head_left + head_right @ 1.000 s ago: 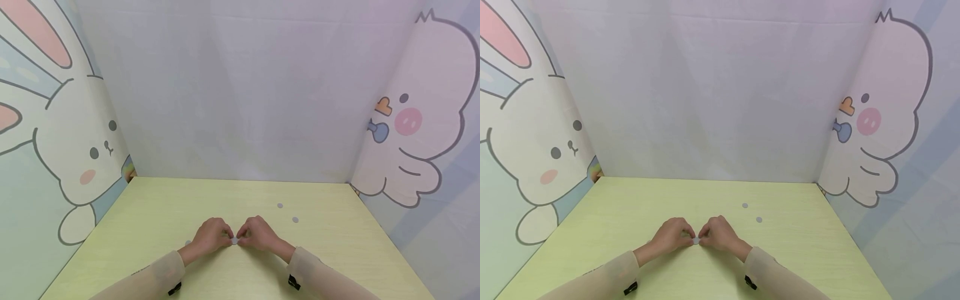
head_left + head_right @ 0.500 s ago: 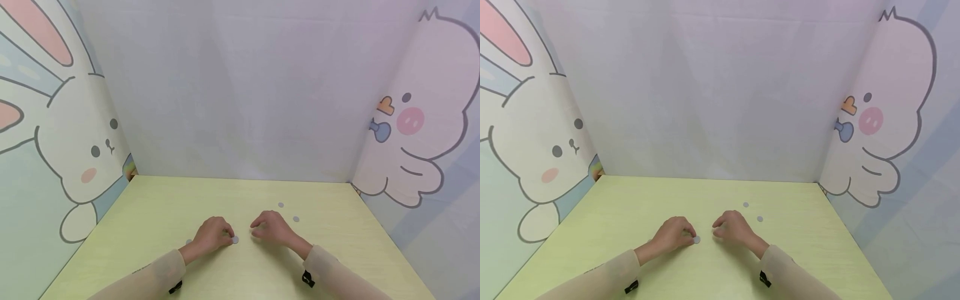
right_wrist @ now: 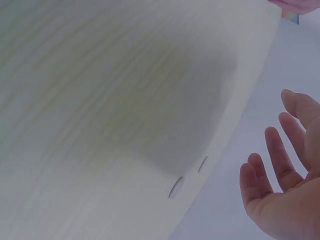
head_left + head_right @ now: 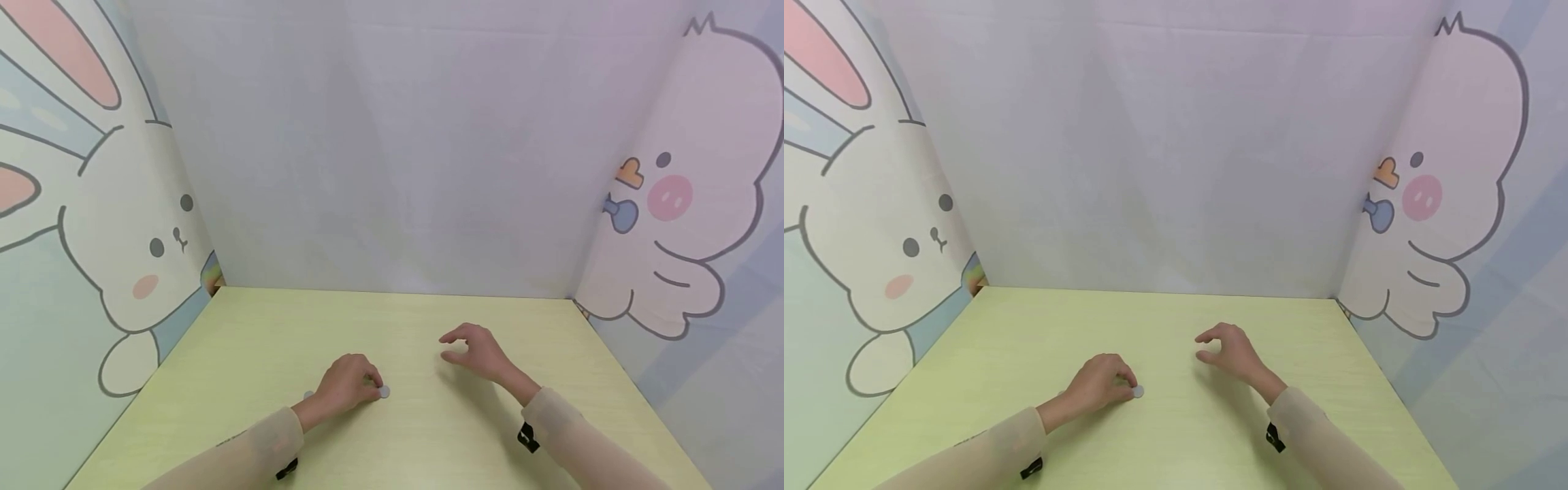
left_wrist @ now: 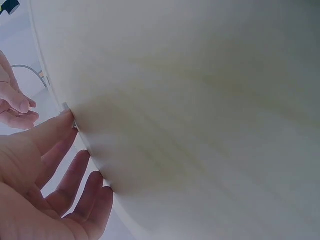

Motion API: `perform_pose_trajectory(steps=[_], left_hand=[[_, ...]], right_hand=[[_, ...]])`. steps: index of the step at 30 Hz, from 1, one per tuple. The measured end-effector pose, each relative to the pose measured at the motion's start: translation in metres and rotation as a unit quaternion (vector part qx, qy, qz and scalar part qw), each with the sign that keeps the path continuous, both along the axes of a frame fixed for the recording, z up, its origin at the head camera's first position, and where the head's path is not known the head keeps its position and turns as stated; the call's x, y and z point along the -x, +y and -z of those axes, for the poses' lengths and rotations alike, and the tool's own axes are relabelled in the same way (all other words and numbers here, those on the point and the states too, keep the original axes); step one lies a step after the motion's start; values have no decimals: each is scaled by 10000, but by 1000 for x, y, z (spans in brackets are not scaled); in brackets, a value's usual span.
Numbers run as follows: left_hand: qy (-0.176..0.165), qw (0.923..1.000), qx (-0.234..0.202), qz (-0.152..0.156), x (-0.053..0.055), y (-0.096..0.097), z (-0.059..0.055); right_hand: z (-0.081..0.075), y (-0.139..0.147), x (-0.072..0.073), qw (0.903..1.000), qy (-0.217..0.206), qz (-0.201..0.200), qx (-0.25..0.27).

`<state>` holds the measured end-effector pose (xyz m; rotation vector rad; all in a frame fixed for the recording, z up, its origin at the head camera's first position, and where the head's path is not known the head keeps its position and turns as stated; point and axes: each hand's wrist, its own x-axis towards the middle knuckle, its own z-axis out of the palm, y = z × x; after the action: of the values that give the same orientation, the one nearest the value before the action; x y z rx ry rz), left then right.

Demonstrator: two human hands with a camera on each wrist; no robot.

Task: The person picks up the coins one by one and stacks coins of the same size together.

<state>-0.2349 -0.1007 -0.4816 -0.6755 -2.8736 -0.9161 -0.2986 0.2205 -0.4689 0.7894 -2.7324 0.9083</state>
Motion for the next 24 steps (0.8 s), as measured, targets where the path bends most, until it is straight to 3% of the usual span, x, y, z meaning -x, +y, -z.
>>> perform_pose_trajectory(steps=[10,24], left_hand=[[-93,10000,-6,-6,-1,1,-1],[16,10000,50,-16,-1,1,-1]], right_hand=[[10,26,22,9986,304,426,-40],[24,41,43,9970,-68,739,-196]])
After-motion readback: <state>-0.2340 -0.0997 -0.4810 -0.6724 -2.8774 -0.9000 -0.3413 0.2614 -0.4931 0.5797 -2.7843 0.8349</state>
